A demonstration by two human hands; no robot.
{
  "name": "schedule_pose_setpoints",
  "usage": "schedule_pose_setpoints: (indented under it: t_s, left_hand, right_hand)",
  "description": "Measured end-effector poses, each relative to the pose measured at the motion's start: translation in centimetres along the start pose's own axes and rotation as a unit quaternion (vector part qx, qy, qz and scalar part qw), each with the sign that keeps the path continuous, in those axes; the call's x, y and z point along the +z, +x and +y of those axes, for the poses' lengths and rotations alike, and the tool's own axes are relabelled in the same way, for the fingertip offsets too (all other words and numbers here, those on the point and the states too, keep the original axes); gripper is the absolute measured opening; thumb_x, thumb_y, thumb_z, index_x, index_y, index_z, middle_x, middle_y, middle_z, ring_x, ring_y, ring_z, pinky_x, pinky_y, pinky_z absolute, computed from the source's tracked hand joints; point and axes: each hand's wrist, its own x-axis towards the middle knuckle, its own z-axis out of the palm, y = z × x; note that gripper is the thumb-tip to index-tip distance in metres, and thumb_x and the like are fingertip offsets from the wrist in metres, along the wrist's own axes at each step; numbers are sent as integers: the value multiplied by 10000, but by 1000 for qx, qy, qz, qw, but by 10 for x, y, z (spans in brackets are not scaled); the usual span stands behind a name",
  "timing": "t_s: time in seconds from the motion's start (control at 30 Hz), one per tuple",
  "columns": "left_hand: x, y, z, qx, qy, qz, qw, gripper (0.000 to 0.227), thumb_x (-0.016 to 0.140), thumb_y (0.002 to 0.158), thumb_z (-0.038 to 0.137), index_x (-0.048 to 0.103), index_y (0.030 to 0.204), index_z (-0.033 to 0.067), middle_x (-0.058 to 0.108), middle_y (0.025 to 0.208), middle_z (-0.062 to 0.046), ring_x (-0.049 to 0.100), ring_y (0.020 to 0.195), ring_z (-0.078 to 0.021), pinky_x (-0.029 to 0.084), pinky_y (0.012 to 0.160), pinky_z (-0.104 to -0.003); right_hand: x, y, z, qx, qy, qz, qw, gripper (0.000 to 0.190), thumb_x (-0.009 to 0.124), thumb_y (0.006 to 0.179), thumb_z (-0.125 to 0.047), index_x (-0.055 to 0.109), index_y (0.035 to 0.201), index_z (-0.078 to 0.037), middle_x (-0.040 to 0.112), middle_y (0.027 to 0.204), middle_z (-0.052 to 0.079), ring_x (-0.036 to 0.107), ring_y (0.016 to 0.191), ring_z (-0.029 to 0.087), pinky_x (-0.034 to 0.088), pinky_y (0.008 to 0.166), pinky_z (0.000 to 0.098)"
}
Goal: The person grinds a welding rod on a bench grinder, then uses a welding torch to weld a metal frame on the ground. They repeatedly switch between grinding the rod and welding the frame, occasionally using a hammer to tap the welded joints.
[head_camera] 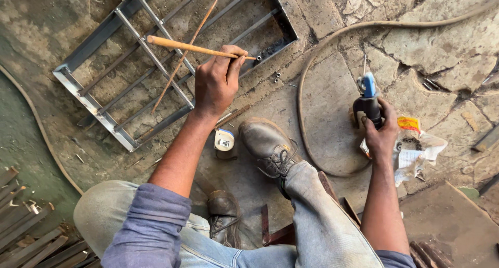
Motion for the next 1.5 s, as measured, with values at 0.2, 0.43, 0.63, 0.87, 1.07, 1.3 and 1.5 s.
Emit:
schedule_pose_setpoints:
  t_s: [0.2, 0.43, 0.63, 0.87, 1.07, 1.3, 1.5]
  left_hand:
    - [3, -2, -5, 7, 2, -5, 1000, 74, 666, 1052, 75, 635, 1119, 64, 760, 918, -102, 785, 830, -237, 614, 651, -345]
    - [5, -3, 0, 15, 12, -12, 1000, 54, 676, 1038, 62, 644, 1081, 58, 768, 897, -78, 781, 791, -205, 616, 643, -330]
    - [2, -2, 7, 14, 13, 4, 1000, 74, 693, 1033, 68, 652, 1093, 56, 765, 927, -92, 779, 841, -241, 603, 675, -359]
    - [8, -1, 6, 20, 10, 23, 1000, 101, 737, 1015, 108, 655, 1053, 64, 764, 960, -77, 774, 838, -246, 595, 682, -362]
    - [10, -3, 6, 24, 10, 22, 999, 88, 737, 1007, 86, 662, 1040, 54, 763, 948, -83, 767, 816, -238, 587, 673, -357]
    - [15, -7, -1, -8, 6, 4, 1000, 75, 722, 1013, 87, 677, 1067, 61, 780, 940, -53, 782, 803, -177, 614, 639, -300]
    - [16, -9, 1, 18, 12, 13, 1000, 76, 719, 1012, 83, 669, 1064, 59, 778, 979, -68, 780, 845, -197, 615, 671, -316]
  right_hand:
    - [-12, -23, -57, 66, 159, -41, 984, 702, 625, 998, 40, 422, 1632, -184, 669, 1304, 164, 671, 1014, 201, 586, 817, 336]
    - [13, -40, -154, 146, 357, -172, 907, 866, 704, 866, -124, 335, 1647, -179, 655, 1257, 156, 689, 871, 163, 607, 650, 289]
    - [53, -41, -175, 88, 272, -202, 937, 1052, 838, 752, -93, 320, 1664, -176, 640, 1234, 154, 623, 859, 185, 548, 648, 306]
    - [68, -36, -167, -23, 248, -182, 951, 1001, 845, 805, -98, 301, 1644, -137, 602, 1433, 146, 613, 1272, 217, 504, 1099, 356]
    - [74, -36, -170, -106, 112, -159, 975, 987, 881, 799, -144, 348, 1629, -113, 567, 1521, 186, 571, 1380, 291, 448, 1155, 386]
    - [83, -34, -185, -63, -11, -186, 980, 998, 863, 788, -272, 318, 1624, -262, 612, 1183, 131, 651, 1076, 276, 571, 933, 416]
    - [89, -32, -191, -82, -90, -182, 976, 962, 842, 815, -313, 314, 1618, -288, 586, 1104, 141, 644, 976, 317, 547, 844, 457]
